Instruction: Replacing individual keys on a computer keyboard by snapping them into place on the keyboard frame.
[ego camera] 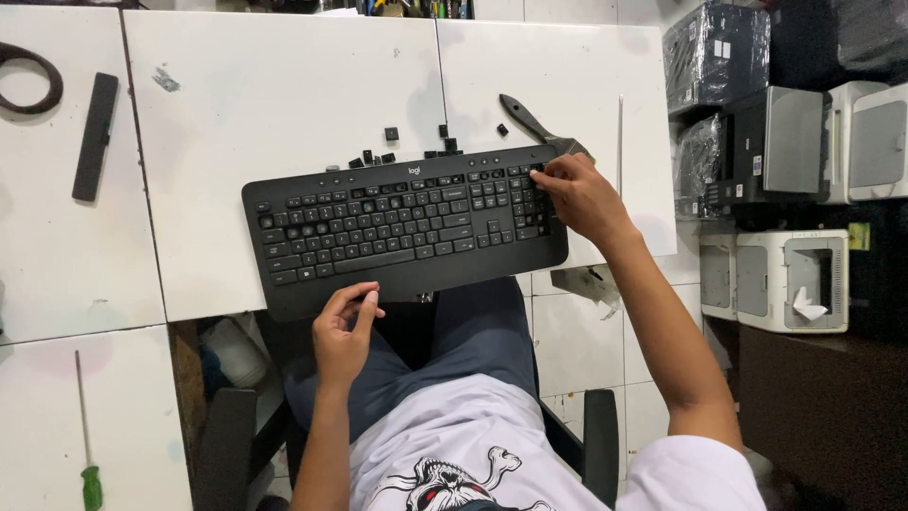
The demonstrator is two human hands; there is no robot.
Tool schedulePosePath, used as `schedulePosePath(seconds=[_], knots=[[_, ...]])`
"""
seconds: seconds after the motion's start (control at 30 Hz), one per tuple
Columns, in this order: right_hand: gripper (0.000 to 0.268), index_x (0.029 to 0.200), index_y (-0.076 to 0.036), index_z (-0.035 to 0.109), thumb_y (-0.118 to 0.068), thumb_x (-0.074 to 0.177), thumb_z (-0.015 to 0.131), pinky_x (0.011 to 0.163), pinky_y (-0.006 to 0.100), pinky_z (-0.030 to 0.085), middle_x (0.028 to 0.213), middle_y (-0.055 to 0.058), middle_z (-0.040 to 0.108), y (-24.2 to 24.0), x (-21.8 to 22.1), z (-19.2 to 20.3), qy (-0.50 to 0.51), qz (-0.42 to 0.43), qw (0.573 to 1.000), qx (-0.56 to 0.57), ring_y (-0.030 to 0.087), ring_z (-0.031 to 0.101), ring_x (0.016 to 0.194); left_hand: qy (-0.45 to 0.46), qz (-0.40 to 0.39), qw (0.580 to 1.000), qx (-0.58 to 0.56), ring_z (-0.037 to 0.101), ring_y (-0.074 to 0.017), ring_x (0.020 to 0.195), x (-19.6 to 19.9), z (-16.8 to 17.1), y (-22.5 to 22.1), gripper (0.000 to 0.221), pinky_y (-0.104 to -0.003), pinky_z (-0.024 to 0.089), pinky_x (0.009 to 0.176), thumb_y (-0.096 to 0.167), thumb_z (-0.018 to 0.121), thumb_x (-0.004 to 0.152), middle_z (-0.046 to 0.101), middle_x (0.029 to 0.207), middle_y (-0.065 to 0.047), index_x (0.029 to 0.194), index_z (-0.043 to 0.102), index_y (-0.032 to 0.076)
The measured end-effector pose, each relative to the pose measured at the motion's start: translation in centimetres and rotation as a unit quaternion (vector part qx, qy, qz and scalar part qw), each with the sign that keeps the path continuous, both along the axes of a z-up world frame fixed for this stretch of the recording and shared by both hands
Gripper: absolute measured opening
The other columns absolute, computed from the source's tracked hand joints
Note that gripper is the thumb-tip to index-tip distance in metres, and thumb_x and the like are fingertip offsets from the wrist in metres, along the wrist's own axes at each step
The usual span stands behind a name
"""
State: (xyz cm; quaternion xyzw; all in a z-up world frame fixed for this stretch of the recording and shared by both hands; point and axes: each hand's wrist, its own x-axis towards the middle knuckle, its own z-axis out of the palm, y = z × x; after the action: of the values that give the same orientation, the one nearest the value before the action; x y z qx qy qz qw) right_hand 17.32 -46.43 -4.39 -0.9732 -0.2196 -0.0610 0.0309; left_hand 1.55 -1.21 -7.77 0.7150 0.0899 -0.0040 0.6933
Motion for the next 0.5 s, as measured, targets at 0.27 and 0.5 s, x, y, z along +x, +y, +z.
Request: schedulePosePath(seconds=[0.27, 0.5], knots=[[0.04, 0.13, -0.024, 0.096, 0.005, 0.103, 0.089, 0.093, 0.032, 0.072, 0.112, 0.003, 0.085, -1.2, -0.4, -2.0, -0.03, 0.002, 0.997, 0.072, 0.022, 0.081, 0.104, 0.004, 0.003, 1.0, -0.002, 0.089, -0.0263, 0.082, 0.0, 0.1, 0.0, 0.018, -0.043, 0.069, 0.087, 0.003, 0.08, 0.112, 0.086, 0.116, -0.019, 0.128, 0.088, -0.003], [0.046, 0.127, -0.021, 0.097, 0.012, 0.096, 0.09, 0.095, 0.036, 0.072, 0.114, 0.006, 0.088, -0.1, 0.2, 0.0, 0.02, -0.01, 0.994, 0.103, 0.025, 0.083, 0.105, 0.004, 0.001, 1.0, 0.001, 0.089, -0.0258, 0.082, 0.1, 0.2, -0.1, 0.018, -0.042, 0.069, 0.086, 0.003, 0.08, 0.112, 0.086, 0.117, -0.019, 0.128, 0.088, -0.003]])
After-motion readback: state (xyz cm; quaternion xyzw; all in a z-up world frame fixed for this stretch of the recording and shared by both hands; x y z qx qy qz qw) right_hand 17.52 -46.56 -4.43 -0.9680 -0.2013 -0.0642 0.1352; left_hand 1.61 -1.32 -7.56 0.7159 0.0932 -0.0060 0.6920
